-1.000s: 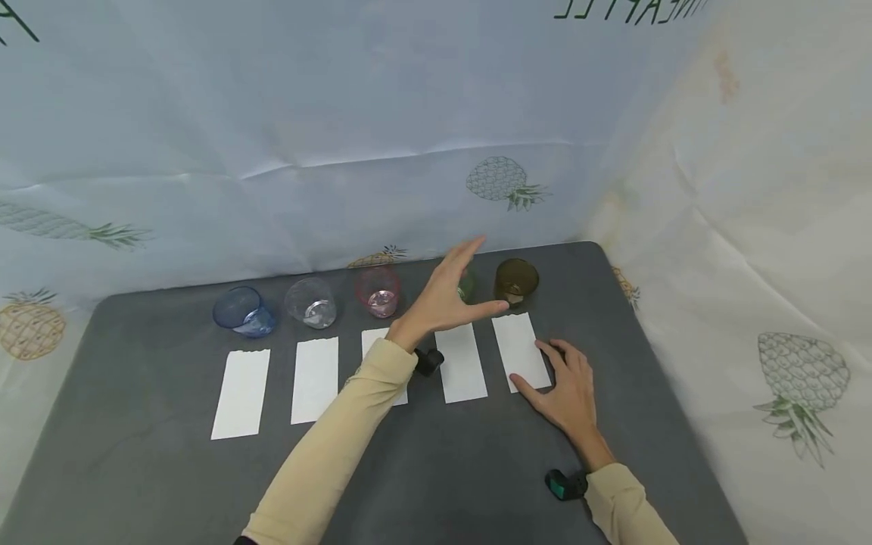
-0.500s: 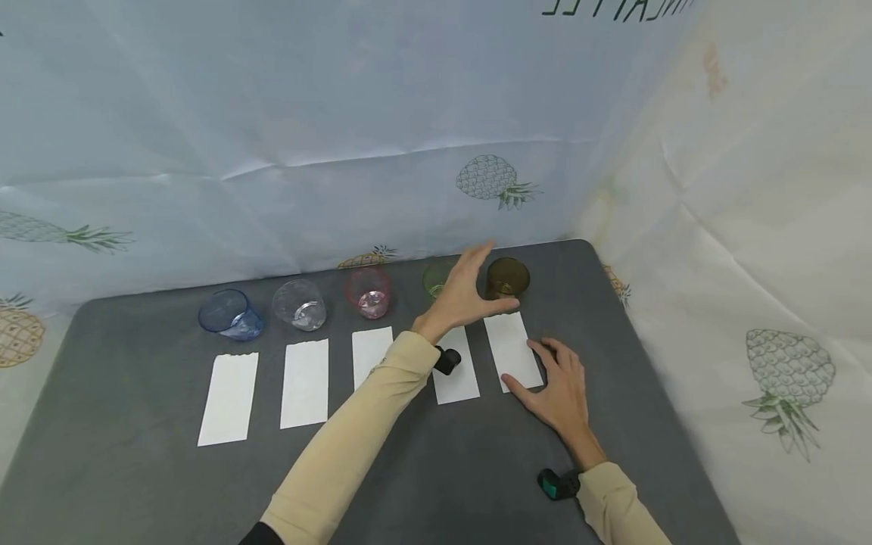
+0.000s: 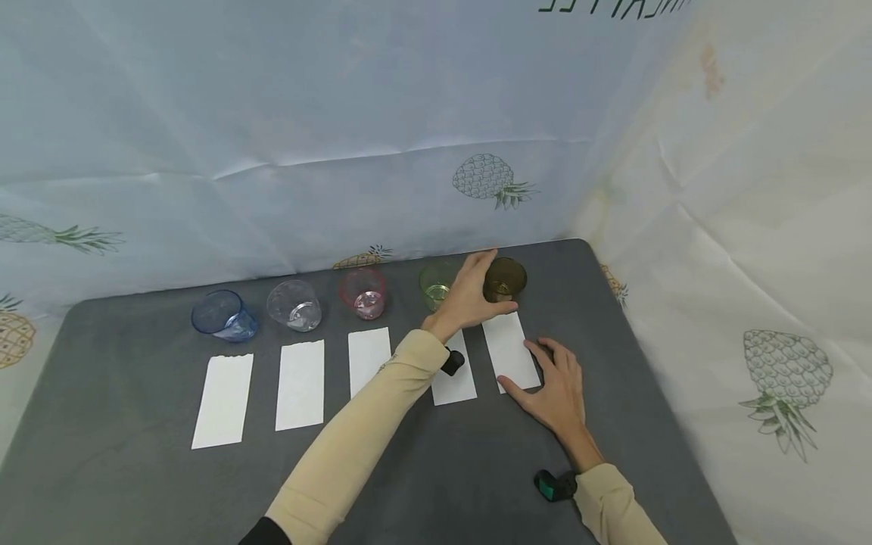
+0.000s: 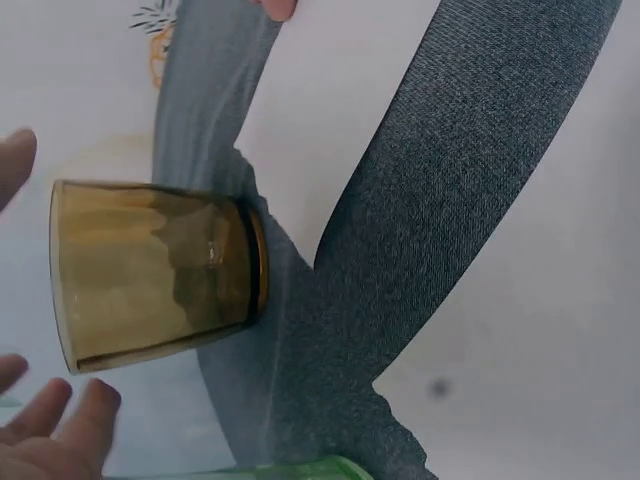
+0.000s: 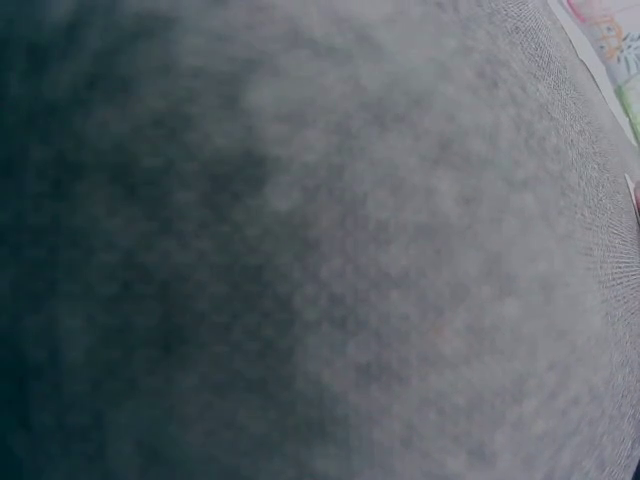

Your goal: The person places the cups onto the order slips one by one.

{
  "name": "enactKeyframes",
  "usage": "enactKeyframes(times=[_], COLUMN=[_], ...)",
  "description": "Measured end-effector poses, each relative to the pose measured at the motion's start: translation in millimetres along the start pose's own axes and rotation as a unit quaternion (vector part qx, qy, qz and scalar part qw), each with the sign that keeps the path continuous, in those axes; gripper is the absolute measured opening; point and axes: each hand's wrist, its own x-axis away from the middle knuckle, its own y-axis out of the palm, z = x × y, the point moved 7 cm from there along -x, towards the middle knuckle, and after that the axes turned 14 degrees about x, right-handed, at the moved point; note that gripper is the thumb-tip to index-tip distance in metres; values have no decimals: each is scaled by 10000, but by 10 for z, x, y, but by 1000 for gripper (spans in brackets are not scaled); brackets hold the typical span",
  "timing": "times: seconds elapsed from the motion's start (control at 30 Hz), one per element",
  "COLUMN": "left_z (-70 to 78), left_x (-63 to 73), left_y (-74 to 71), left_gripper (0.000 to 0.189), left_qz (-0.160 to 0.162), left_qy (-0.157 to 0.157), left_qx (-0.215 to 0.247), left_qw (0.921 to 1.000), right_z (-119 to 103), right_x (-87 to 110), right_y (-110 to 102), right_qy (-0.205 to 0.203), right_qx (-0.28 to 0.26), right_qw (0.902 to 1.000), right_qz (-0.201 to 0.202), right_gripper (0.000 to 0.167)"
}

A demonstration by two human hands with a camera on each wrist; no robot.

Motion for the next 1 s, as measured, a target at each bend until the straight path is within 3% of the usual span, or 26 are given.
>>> enactKeyframes(times=[0.17,0.43,0.7,1.0], left_z=[14,-12,-35,-73], left_x=[-8,-18,-21,-5], left_y=[68,147,156,154], left_gripper=[94,89,88,83], left_qz=[128,371,559,552], left_qy=[-283,-441,-403,-280], left_qx=[-65,-223,-198,-206], left_qw=[9995,9981,9974,9979], right_z=[-6,4,26,11], right_x=[0,-5,1,4], right_y=[-9,-10,-15,3], right_qy=[-32,33,27,-4], right_qx=[-16,-76,-78,-87], right_qw=[10000,10000,10000,10000], right_qz=[49,-9,12,-2], right_gripper=[75,75,76,76])
